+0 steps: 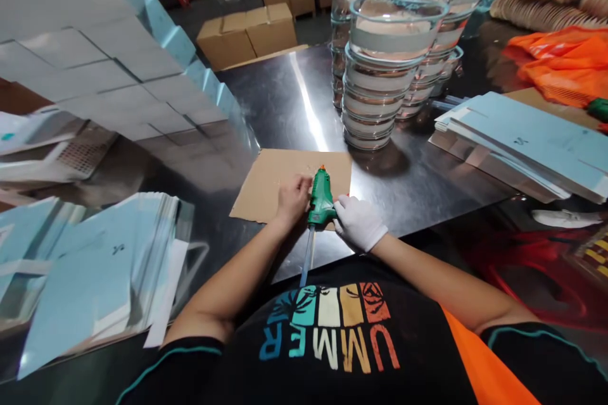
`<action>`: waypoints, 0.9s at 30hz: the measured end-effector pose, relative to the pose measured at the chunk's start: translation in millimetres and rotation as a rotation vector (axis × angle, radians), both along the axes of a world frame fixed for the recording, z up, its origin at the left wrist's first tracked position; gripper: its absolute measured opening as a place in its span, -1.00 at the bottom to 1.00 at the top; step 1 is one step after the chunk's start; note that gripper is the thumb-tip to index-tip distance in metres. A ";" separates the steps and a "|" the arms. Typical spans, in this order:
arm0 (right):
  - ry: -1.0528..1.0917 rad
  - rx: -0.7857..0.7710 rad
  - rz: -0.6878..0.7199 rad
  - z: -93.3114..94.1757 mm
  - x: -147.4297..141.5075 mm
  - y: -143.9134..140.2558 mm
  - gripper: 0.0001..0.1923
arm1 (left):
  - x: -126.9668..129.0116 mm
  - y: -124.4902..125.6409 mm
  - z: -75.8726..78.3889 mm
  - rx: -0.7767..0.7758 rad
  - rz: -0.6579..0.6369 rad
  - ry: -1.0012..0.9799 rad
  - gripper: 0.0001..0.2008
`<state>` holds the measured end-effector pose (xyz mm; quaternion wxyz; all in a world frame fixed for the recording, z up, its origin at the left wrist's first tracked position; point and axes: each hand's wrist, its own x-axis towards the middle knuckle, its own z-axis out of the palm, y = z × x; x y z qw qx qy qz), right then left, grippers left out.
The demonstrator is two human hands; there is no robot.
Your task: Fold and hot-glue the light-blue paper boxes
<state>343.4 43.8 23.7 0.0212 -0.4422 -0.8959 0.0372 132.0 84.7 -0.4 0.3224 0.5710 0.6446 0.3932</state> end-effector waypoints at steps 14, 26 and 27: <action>-0.036 -0.046 0.024 2.5 -2.6 2.4 -0.62 | 3.0 1.4 12.1 0.037 -0.265 0.830 -0.38; -0.033 -0.050 0.019 5.8 -3.3 0.0 -0.59 | -20.1 -25.5 -9.3 0.198 -0.364 0.673 -0.35; -0.031 -0.050 0.021 5.7 -3.2 0.1 -0.59 | -18.1 -28.7 -7.0 0.186 -0.362 0.713 -0.35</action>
